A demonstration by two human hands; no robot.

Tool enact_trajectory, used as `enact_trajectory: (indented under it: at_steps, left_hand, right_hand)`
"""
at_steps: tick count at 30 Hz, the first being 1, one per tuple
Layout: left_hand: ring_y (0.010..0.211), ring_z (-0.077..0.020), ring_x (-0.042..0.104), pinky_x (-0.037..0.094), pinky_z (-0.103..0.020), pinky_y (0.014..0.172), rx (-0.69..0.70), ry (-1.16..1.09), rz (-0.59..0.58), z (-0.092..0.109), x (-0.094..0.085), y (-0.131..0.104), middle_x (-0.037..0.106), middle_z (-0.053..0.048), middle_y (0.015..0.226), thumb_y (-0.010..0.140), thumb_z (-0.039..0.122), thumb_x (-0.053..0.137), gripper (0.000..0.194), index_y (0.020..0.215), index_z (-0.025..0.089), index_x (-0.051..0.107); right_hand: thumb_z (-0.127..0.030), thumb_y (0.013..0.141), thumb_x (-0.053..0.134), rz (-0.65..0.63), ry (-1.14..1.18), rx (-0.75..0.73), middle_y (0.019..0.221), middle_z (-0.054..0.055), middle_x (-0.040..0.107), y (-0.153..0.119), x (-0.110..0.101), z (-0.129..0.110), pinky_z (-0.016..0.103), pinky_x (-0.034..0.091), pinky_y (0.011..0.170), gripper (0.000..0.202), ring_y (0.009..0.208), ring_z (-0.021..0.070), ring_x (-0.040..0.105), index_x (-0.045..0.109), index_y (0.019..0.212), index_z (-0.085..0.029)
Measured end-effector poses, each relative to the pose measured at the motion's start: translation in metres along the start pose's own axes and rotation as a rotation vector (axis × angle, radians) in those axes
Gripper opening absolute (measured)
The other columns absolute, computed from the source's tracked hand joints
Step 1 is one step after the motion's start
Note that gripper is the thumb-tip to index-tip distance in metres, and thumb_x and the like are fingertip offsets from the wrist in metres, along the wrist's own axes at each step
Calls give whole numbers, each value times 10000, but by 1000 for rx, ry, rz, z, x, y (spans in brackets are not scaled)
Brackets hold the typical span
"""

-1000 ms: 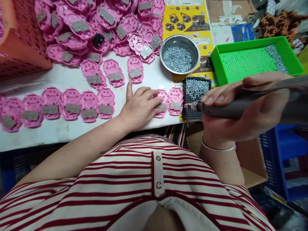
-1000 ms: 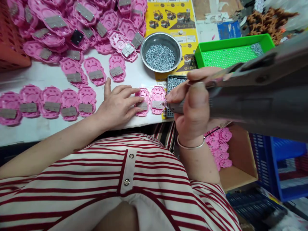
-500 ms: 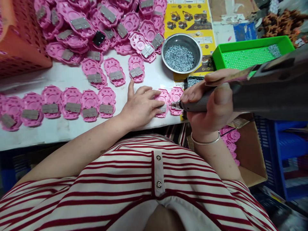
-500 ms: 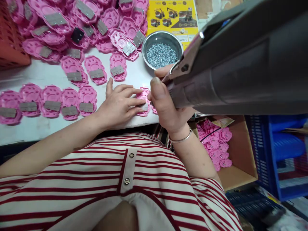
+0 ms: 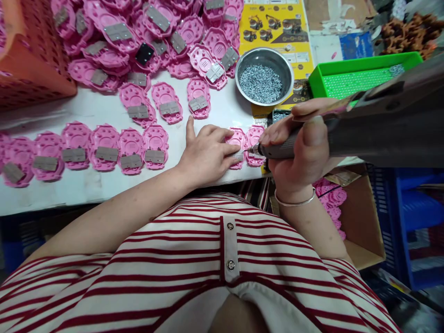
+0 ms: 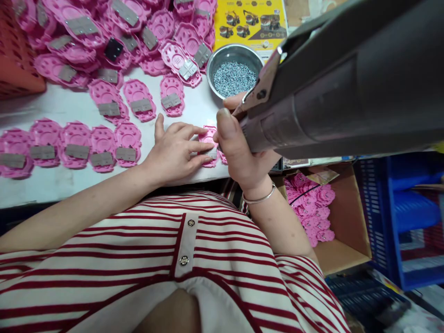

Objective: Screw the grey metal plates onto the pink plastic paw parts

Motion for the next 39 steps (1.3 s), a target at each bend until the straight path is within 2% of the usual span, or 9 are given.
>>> enact_trajectory:
  at_steps: [4, 7, 14, 19, 23, 27, 32, 36, 39]
  left_hand:
    - [1314, -339, 537, 116, -774, 1221, -5, -8, 3, 0, 1, 0, 681, -29, 1371, 968, 402, 666, 190, 1081, 356, 812]
    - [1316, -323, 532, 107, -759, 1234, -11, -21, 10, 0, 2, 0, 688, -12, 1351, 963, 403, 672, 177, 1070, 376, 810]
    - [1332, -319, 524, 81, -762, 1236, -29, -53, -31, -1, 1, 2, 678, -8, 1377, 948, 360, 696, 158, 1054, 373, 811]
    - [1338, -314, 518, 77, -770, 1231, -38, -68, -61, -3, 0, 4, 670, 3, 1394, 947, 345, 693, 168, 1065, 382, 807]
    - [1328, -313, 527, 77, -774, 1232, -35, -68, -55, -2, 0, 4, 673, -3, 1388, 948, 342, 688, 173, 1061, 385, 812]
    - [1318, -311, 530, 86, -781, 1230, -24, -57, -39, -2, 1, 3, 677, -1, 1379, 948, 343, 684, 177, 1060, 395, 810]
    - [1330, -312, 525, 88, -784, 1230, -21, -49, -50, -1, 0, 3, 671, 1, 1398, 951, 327, 678, 196, 1087, 398, 800]
    - [1332, -313, 523, 88, -783, 1230, -21, -47, -52, -1, 0, 3, 669, -1, 1404, 953, 338, 677, 190, 1085, 393, 802]
    - [1322, -312, 530, 92, -782, 1229, -19, -46, -41, -1, 1, 3, 674, 0, 1394, 954, 344, 675, 185, 1078, 391, 804]
  right_hand:
    - [-606, 847, 686, -13, -108, 65, 555, -68, 502, 0, 1, -2, 276, 478, 497, 273, 445, 89, 461, 690, 926, -345]
    - [-629, 855, 662, -22, -120, 59, 546, -70, 446, -1, 1, 0, 284, 495, 515, 284, 436, 95, 437, 667, 933, -356]
    - [-521, 879, 682, -47, -26, 11, 549, -69, 413, 1, 1, 4, 260, 484, 496, 203, 437, 87, 456, 709, 954, -335]
    - [-595, 854, 682, -45, -84, 63, 558, -63, 420, 2, 5, -2, 254, 463, 472, 264, 445, 84, 478, 679, 896, -335]
    - [-632, 843, 670, -16, -135, 50, 537, -67, 400, 2, 4, 3, 274, 493, 500, 279, 418, 86, 441, 688, 897, -359]
    - [-543, 870, 670, -28, -60, 27, 520, -75, 414, 2, 2, 9, 276, 475, 464, 204, 398, 92, 428, 723, 943, -361]
    - [-370, 862, 713, -44, 120, 57, 540, -68, 487, 4, 4, 5, 247, 435, 412, 121, 412, 86, 475, 754, 938, -286]
    - [-355, 888, 686, -76, 101, 49, 536, -71, 486, 6, 6, 5, 233, 466, 459, 118, 434, 80, 505, 757, 947, -281]
    - [-401, 886, 683, -59, 72, 44, 607, -56, 561, 7, 5, 12, 244, 475, 495, 127, 468, 75, 509, 736, 899, -287]
Point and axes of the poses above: each hand's wrist, its own y-axis towards the middle knuckle, its own x-axis out of the palm, z = x × y, the point moved 3 cm from there along y, towards the middle knuckle
